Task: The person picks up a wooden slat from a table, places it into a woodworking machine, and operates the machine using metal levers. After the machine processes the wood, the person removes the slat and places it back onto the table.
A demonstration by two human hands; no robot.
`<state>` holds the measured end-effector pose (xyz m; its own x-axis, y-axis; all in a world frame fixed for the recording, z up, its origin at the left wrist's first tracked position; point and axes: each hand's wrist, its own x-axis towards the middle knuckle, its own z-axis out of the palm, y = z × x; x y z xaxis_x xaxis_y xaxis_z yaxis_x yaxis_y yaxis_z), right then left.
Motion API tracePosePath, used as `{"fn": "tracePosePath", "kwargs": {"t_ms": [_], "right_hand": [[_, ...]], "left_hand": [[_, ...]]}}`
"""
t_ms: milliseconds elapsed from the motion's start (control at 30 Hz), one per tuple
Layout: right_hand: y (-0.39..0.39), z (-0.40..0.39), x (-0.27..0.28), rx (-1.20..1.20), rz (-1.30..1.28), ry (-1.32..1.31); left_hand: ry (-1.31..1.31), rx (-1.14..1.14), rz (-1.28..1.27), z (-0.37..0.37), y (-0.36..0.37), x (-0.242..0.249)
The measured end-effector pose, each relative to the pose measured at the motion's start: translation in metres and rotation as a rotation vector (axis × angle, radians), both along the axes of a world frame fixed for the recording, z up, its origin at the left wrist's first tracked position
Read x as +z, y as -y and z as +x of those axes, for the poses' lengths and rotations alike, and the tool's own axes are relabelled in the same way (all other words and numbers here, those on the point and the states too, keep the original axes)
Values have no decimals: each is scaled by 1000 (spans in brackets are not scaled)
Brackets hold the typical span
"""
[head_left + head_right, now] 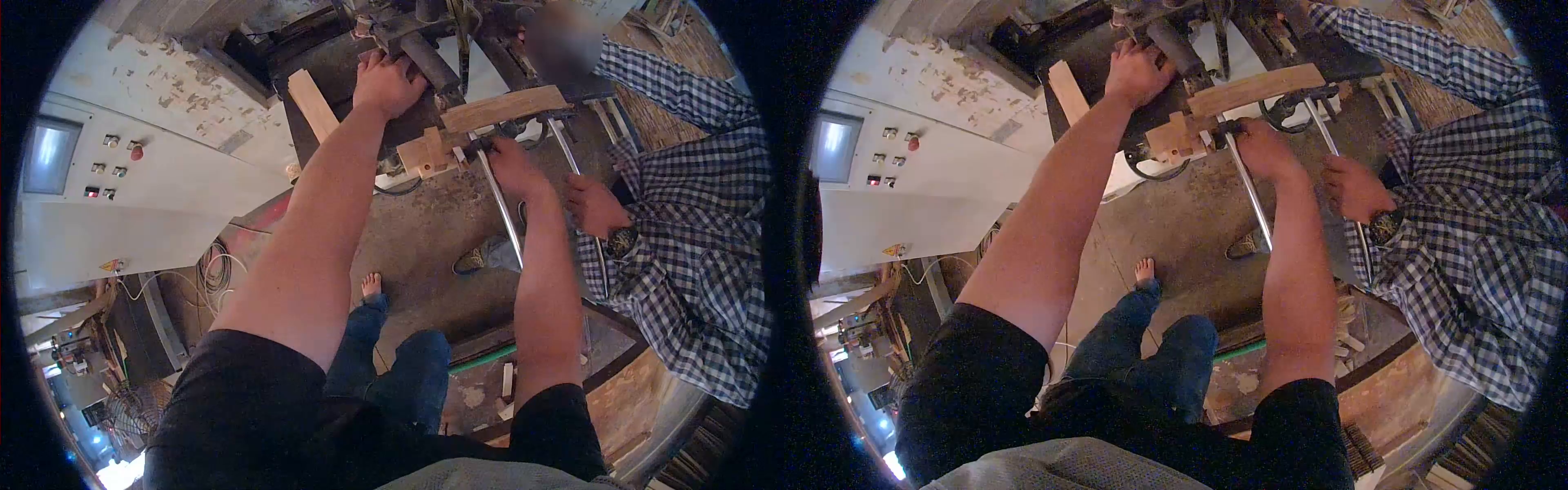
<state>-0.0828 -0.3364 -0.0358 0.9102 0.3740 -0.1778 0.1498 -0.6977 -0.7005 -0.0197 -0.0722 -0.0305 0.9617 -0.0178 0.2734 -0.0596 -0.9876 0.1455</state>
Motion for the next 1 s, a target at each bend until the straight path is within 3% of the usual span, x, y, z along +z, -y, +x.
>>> {"fn": "tracePosePath", "kwargs": {"t_ms": [133,200,500,1000], "right_hand": [[-1,-5,12,-20,74,-212],[0,-4,4,-4,32,-59],[-3,-11,28,-8,16,-113],[5,-2,-12,34,101,34]], "left_hand": [[1,-5,11,0,-1,-2],[47,4,0,1,0,-5],[-93,-10,66,2,-2,1],[-67,2,44,4,-2,-3]]}}
